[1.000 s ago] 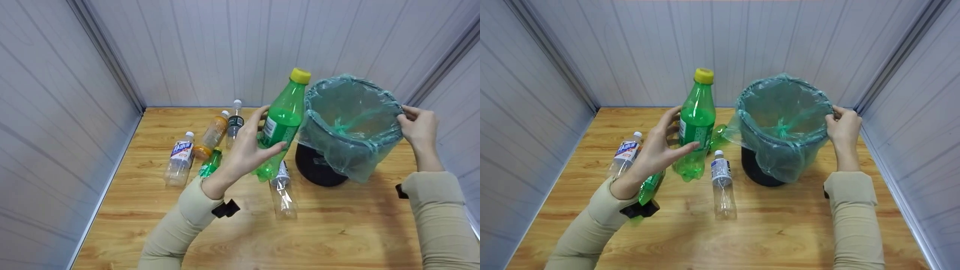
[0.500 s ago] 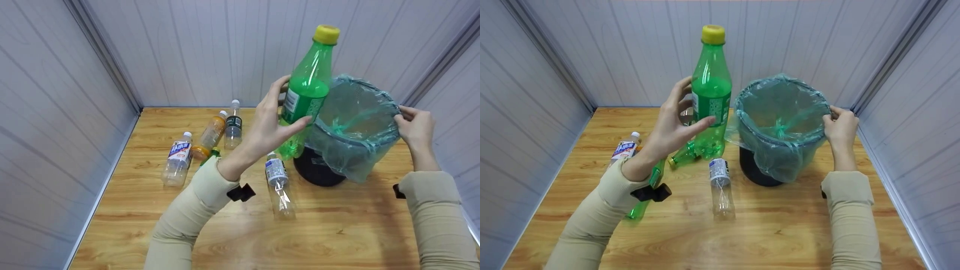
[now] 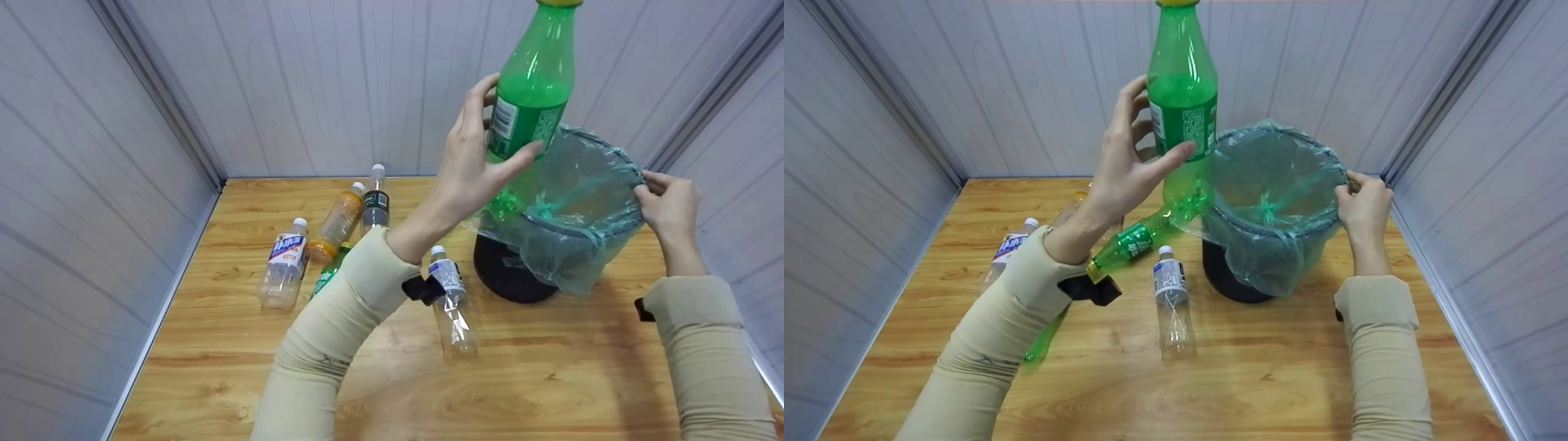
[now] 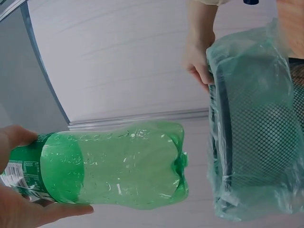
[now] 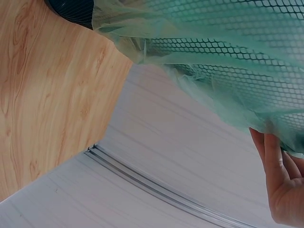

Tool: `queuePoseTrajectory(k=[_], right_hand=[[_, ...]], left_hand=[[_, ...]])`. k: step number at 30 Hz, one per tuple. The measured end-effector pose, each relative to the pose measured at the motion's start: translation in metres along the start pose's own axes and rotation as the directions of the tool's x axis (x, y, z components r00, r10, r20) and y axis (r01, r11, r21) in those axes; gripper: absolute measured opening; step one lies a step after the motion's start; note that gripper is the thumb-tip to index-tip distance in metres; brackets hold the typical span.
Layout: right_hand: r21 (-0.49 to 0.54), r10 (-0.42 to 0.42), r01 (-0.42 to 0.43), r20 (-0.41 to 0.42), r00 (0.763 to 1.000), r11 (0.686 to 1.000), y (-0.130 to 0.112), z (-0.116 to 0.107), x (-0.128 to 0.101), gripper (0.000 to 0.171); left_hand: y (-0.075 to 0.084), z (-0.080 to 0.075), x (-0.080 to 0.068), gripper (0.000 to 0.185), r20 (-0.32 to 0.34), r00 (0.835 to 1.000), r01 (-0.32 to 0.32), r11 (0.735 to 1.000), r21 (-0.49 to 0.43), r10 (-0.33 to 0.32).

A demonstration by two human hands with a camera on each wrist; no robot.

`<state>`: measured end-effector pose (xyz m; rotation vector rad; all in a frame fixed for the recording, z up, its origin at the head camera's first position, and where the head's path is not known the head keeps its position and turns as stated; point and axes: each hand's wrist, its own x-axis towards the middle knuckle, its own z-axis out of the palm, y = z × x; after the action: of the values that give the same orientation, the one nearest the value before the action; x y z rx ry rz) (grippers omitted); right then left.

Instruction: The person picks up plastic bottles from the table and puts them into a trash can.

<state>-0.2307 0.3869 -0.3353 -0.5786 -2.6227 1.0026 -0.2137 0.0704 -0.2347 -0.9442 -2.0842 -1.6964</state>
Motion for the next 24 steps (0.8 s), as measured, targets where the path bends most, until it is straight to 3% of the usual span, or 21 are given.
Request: queuePoseTrajectory(k=[8, 14, 18, 24], right_hand=[[-0.014, -0.018, 0.018, -0.019, 1.000, 1.000, -0.002, 0.002, 0.000, 0.041], [-0.005, -0.020, 0.020, -0.017, 1.000, 1.000, -0.004, 0.001, 0.000, 0.041], [-0.002, -0.013, 0.013, -0.020, 1.000, 1.000, -0.003, 0.001, 0.000, 0.040], [-0.011, -0.029, 0.029, -0.036, 0.999, 1.000, -0.001, 0.001, -0.002, 0.040]], left_hand=[[-0.016, 0.024, 0.017, 0.073, -0.070, 0.997, -0.041, 0.999, -0.034, 0.038], [-0.033, 0.042, 0.027, 0.074, -0.111, 0.994, -0.024, 0.995, -0.092, 0.014], [-0.043, 0.055, 0.031, 0.074, -0.111, 0.994, -0.001, 0.994, -0.112, -0.012], [-0.058, 0.075, 0.032, 0.076, -0.096, 0.995, 0.017, 0.998, -0.056, -0.023]])
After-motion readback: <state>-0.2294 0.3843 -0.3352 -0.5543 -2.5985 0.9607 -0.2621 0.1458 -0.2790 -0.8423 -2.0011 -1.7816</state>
